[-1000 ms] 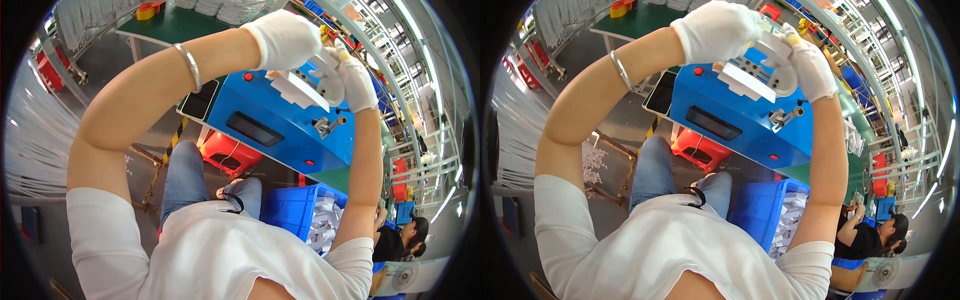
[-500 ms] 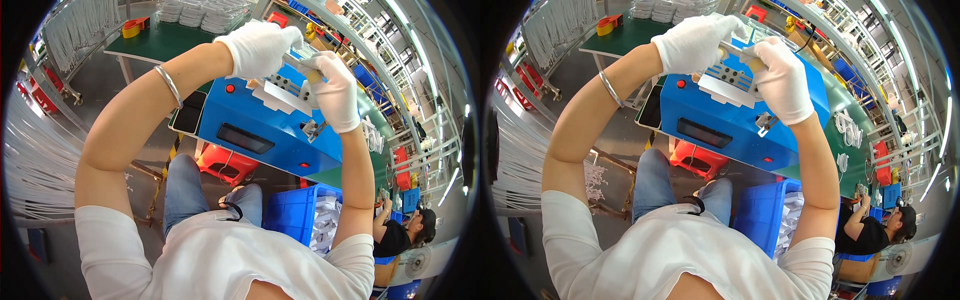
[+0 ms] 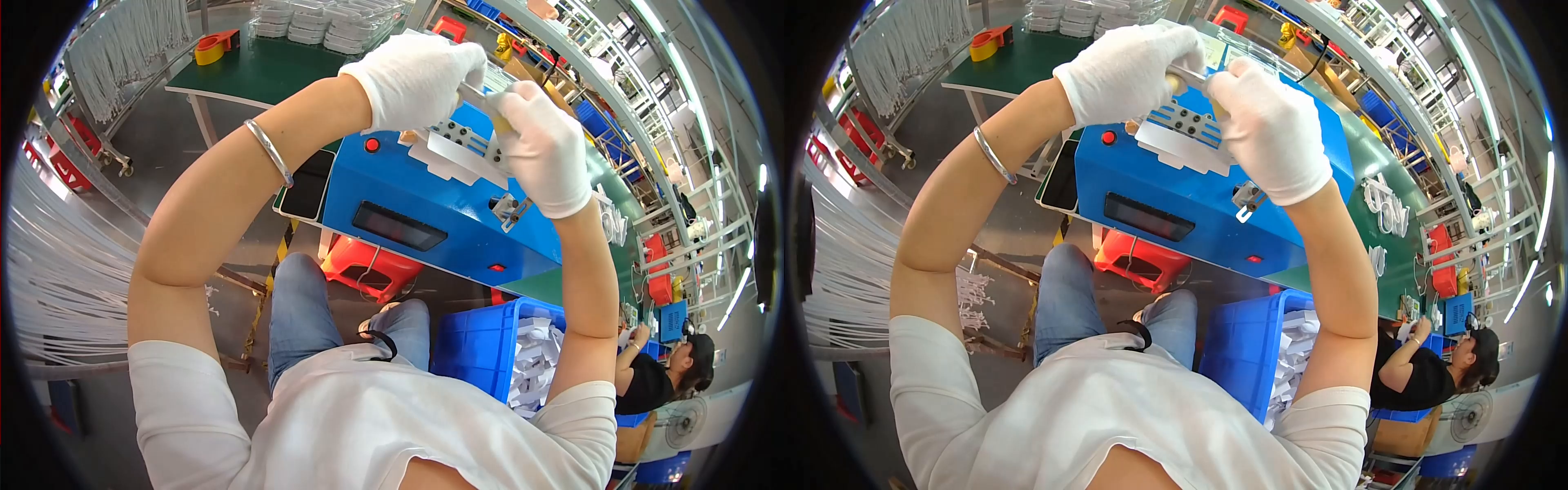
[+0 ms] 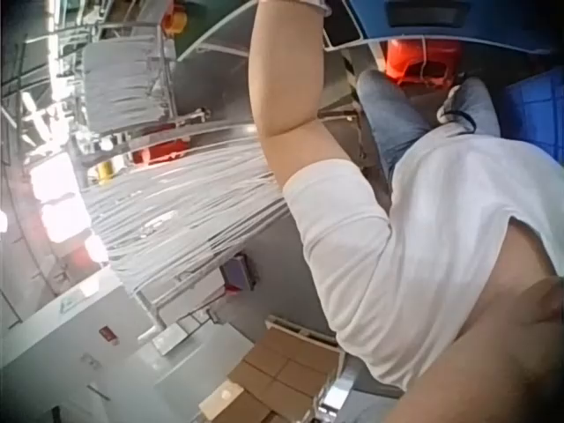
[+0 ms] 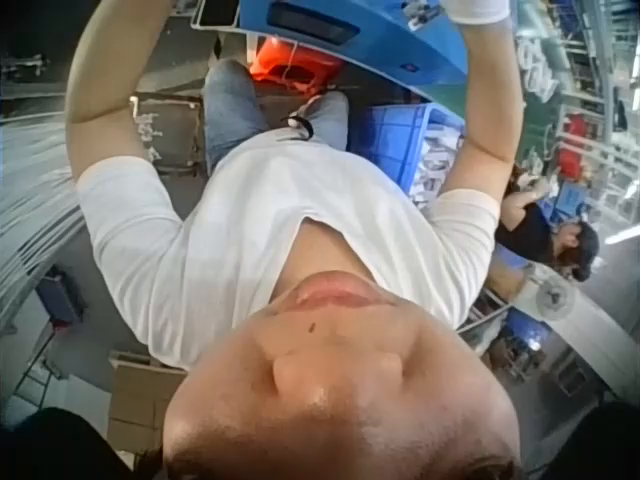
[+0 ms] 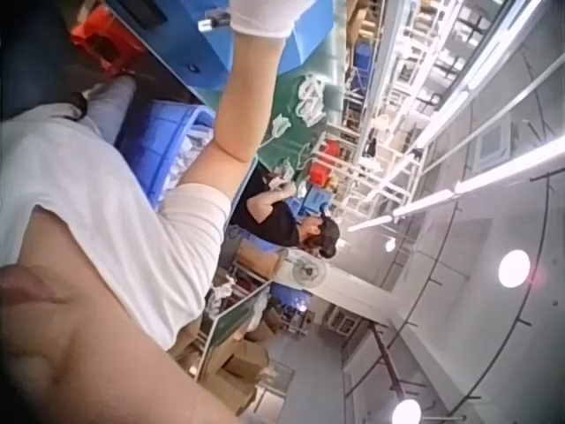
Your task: Processing long white cables using a specialized workbench machine and plastic frames.
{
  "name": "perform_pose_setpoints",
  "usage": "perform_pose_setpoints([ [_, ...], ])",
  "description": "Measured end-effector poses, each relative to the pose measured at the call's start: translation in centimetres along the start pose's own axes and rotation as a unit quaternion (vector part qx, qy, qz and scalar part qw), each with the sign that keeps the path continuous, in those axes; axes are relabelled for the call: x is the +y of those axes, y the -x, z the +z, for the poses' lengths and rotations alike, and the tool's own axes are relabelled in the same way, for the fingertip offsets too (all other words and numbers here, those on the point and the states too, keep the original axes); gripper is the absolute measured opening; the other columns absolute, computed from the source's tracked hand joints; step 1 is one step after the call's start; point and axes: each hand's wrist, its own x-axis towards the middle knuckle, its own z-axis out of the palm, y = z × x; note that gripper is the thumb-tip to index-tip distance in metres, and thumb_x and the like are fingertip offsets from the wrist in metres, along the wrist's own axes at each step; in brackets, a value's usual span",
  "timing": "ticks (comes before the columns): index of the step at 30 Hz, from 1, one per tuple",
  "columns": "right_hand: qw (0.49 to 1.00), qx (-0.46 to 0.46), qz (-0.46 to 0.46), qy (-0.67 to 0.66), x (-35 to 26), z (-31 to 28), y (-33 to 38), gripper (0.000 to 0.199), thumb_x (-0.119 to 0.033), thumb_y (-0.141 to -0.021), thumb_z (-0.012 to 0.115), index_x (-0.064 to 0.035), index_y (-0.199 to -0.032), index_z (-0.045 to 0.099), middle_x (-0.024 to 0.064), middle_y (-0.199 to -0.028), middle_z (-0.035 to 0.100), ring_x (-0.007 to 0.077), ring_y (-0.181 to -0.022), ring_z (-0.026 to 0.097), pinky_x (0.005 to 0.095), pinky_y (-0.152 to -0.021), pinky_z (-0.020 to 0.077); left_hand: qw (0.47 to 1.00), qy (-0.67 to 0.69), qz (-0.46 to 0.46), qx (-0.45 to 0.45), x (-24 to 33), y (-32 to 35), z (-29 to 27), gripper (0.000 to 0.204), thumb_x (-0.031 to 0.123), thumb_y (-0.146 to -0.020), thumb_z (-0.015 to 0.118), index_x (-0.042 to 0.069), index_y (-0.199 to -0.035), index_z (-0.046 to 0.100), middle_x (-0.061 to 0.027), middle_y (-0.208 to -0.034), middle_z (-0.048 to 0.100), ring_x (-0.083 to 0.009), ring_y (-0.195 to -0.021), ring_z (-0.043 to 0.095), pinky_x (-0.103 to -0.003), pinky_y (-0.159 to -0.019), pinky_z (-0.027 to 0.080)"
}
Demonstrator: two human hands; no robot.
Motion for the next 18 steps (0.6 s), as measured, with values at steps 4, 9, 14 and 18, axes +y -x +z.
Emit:
perform_pose_setpoints([
  [4,0.993,-0.022,0.051,-0.106,2.2,-0.1,-0.5,0.014,-0.01,-0.08,0.065,-0.0047,-0.094,0.063,0.0101,-0.082,0.059,0.0231,-0.068,0.059,0.0311,-0.068,0.0485,1.0,-0.004,0.027,0.004,0.0,0.1,-0.2,0.025,0.008,-0.083,0.06,0.003,-0.107,0.059,-0.0183,-0.085,0.066,-0.0282,-0.079,0.066,-0.036,-0.071,0.054],
  [9,0.878,-0.152,0.318,-0.322,2.6,0.5,-1.6,0.029,-0.032,-0.089,0.063,-0.0026,-0.092,0.063,0.0066,-0.087,0.065,0.0118,-0.073,0.061,0.0286,-0.073,0.05,1.0,0.001,0.022,0.007,0.0,0.0,-0.3,0.021,0.01,-0.083,0.061,0.004,-0.103,0.06,-0.0177,-0.087,0.066,-0.0289,-0.08,0.066,-0.037,-0.072,0.054],
  [14,0.832,-0.139,0.383,-0.377,1.5,0.7,-1.0,0.029,-0.028,-0.092,0.057,-0.0027,-0.106,0.058,0.0076,-0.095,0.066,0.0163,-0.089,0.064,0.0297,-0.085,0.051,0.987,-0.04,0.009,0.157,0.1,2.3,-1.2,0.025,0.006,-0.081,0.065,0.007,-0.105,0.061,-0.0156,-0.092,0.066,-0.0296,-0.082,0.065,-0.036,-0.075,0.053],
  [18,0.762,-0.023,0.372,-0.529,3.7,0.9,3.2,0.055,-0.049,-0.096,0.043,-0.0028,-0.123,0.056,0.0095,-0.102,0.065,0.0201,-0.097,0.062,0.0319,-0.091,0.0465,0.862,0.394,-0.282,0.149,1.0,7.3,2.2,0.033,0.016,-0.095,0.053,0.005,-0.126,0.05,-0.008,-0.087,0.066,-0.0156,-0.075,0.063,-0.024,-0.068,0.051],
])
